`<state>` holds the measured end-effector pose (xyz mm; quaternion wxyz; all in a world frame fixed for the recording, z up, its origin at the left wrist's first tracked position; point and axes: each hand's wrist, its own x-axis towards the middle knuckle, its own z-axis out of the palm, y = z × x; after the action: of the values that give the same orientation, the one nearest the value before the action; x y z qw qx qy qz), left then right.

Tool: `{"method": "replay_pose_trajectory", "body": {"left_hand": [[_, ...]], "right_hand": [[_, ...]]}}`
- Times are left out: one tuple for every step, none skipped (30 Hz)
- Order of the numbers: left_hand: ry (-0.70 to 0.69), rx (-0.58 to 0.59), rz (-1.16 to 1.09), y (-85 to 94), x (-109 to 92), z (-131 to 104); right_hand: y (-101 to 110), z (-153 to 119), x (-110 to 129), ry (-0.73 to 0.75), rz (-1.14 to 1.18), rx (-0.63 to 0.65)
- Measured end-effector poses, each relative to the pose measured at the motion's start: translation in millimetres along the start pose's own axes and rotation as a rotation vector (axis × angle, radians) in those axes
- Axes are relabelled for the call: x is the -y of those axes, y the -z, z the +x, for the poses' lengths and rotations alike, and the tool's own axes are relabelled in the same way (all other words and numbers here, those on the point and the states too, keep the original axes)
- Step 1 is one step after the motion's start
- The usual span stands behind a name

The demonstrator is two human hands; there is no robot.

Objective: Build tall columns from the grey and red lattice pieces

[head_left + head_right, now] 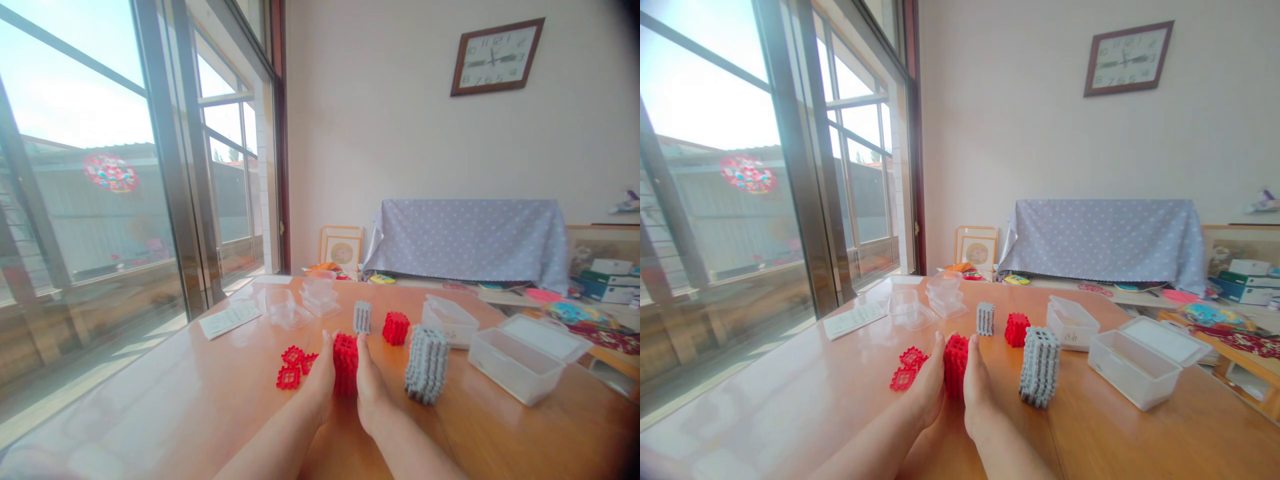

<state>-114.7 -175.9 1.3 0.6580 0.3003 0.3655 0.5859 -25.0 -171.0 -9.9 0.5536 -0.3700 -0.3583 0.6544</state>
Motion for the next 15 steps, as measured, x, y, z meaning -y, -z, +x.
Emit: {"method": "replay_pose_trajectory", "body": {"left_hand": [[-0.009, -0.007, -0.002, -0.3, -0.4, -0.1], [-0.021, -0.013, -0.002, -0.3, -0.9, 0.0], [-0.031, -0.013, 0.000, 0.0, -1.4, 0.2], [-0.037, -0.008, 0.008, 0.4, -1.9, 0.4], [-0.042, 0.001, 0.020, 0.8, -2.5, 0.5], [-0.046, 0.008, 0.034, 1.1, -3.1, 0.5], [-0.053, 0.016, 0.051, 1.3, -3.7, 0.3], [-0.062, 0.018, 0.069, 1.4, -4.4, -0.2], [-0.073, 0.017, 0.089, 1.3, -5.0, -1.0], [-0.086, 0.011, 0.107, 1.2, -5.5, -1.9], [-0.099, 0.005, 0.125, 1.0, -6.0, -2.9], [-0.111, 0.004, 0.141, 0.9, -6.2, -4.0], [-0.121, 0.007, 0.154, 0.8, -6.3, -5.1], [-0.128, 0.011, 0.163, 0.7, -6.3, -6.1], [-0.136, 0.017, 0.170, 0.4, -6.3, -7.1]], "right_hand": [[0.1, 0.1, 0.7, -0.022, -0.002, -0.016], [0.4, 0.5, 1.2, -0.037, -0.005, -0.035], [0.6, 1.0, 1.6, -0.039, -0.010, -0.054], [0.9, 1.8, 1.7, -0.032, -0.013, -0.068], [1.1, 2.7, 1.6, -0.019, -0.015, -0.081], [1.2, 3.6, 1.6, -0.002, -0.012, -0.092], [1.2, 4.3, 1.6, 0.018, -0.006, -0.100], [1.0, 4.6, 1.8, 0.040, 0.003, -0.108], [0.7, 4.5, 2.2, 0.061, 0.009, -0.117], [0.2, 3.9, 2.9, 0.080, 0.010, -0.127], [-0.2, 2.9, 3.8, 0.097, 0.004, -0.134], [-0.5, 1.6, 4.7, 0.114, -0.009, -0.136], [-0.7, 0.1, 5.6, 0.130, -0.028, -0.135], [-0.5, -1.3, 6.4, 0.144, -0.050, -0.130], [-0.2, -2.4, 6.9, 0.154, -0.068, -0.121]]}}
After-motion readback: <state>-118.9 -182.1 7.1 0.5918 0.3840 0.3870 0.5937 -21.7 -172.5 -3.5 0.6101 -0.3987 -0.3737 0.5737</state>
